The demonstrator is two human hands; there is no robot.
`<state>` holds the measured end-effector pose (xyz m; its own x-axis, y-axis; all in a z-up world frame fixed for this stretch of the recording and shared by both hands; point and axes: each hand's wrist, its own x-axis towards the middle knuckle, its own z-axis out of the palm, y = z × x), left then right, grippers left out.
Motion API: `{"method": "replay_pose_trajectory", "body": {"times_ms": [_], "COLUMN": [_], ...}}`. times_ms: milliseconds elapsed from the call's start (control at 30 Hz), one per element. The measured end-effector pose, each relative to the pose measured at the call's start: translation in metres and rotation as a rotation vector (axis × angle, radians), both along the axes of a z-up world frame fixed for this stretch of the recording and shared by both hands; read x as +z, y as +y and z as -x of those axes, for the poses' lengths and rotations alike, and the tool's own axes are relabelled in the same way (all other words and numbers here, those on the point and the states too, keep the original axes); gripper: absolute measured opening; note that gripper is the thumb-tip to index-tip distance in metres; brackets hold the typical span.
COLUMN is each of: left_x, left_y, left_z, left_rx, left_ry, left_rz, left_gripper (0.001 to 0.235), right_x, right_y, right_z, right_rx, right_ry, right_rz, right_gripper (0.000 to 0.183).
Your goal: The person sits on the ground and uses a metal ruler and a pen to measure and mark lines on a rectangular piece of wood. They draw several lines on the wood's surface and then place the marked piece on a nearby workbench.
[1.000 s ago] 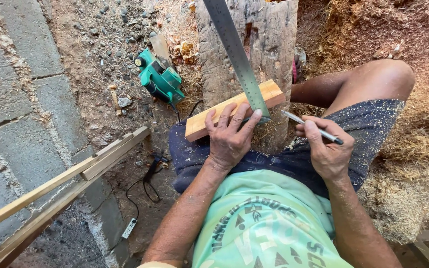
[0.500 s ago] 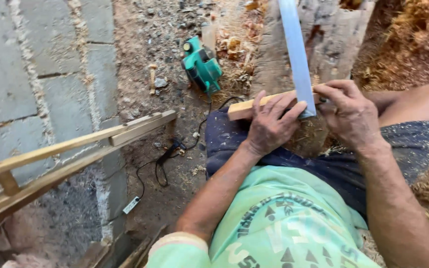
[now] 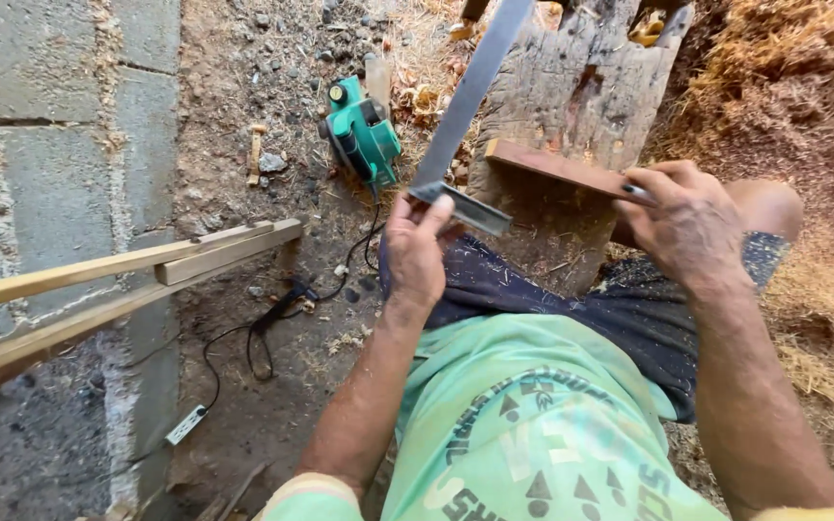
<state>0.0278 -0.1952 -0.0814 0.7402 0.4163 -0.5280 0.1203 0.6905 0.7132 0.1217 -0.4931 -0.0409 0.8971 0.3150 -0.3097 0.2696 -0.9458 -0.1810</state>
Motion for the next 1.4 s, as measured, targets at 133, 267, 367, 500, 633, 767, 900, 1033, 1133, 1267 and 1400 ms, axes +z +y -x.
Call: {"method": "replay_pose_trajectory", "body": {"times_ms": [133, 267, 367, 500, 633, 767, 900, 1033, 1133, 1267, 1400], "left_x": [-0.012, -0.03, -0.089, -0.093, -0.097, -0.094, -0.087, -0.095, -0.107, -0.109, -0.1], "left_y": [-0.02, -0.041, -0.073, -0.086, -0.093, -0.087, -0.081, -0.079, -0.08, -0.081, -0.079], "left_z": [0.002, -0.01, -0.017, -0.023, -0.011, -0.003, -0.003, 0.001, 0.003, 0.003, 0.002], "left_rx": [-0.158, -0.222, -0.244, -0.238, -0.228, -0.283, -0.32, -0.369, -0.383, -0.388, -0.388], "left_ry": [0.055, 0.091, 0.006, -0.017, -0.001, -0.035, -0.059, -0.054, -0.067, -0.072, -0.086], "left_rz": [0.061, 0.11, 0.055, 0.069, 0.138, 0.12, 0.139, 0.214, 0.224, 0.235, 0.244], "left_gripper": [0.026, 0.028, 0.028, 0.028, 0.027, 0.027, 0.03, 0.033, 0.031, 0.029, 0.029], "right_x": [0.017, 0.012, -0.004, -0.027, -0.016, 0.003, -0.008, -0.017, -0.02, -0.017, -0.015], "right_y": [0.051, 0.072, 0.081, 0.071, 0.074, 0.086, 0.079, 0.074, 0.074, 0.073, 0.074], "right_z": [-0.022, -0.039, -0.038, -0.017, 0.001, 0.01, 0.018, 0.023, 0.024, 0.023, 0.023], "right_rx": [0.073, 0.251, 0.295, 0.274, 0.347, 0.408, 0.441, 0.444, 0.432, 0.438, 0.427], "right_ry": [0.216, 0.095, 0.119, 0.066, -0.051, -0.091, -0.099, -0.105, -0.1, -0.108, -0.086], "right_rz": [-0.018, -0.32, -0.239, -0.282, -0.239, -0.195, -0.188, -0.181, -0.166, -0.168, -0.149], "right_gripper": [0.058, 0.102, 0.135, 0.113, 0.081, 0.074, 0.088, 0.091, 0.092, 0.091, 0.095]}}
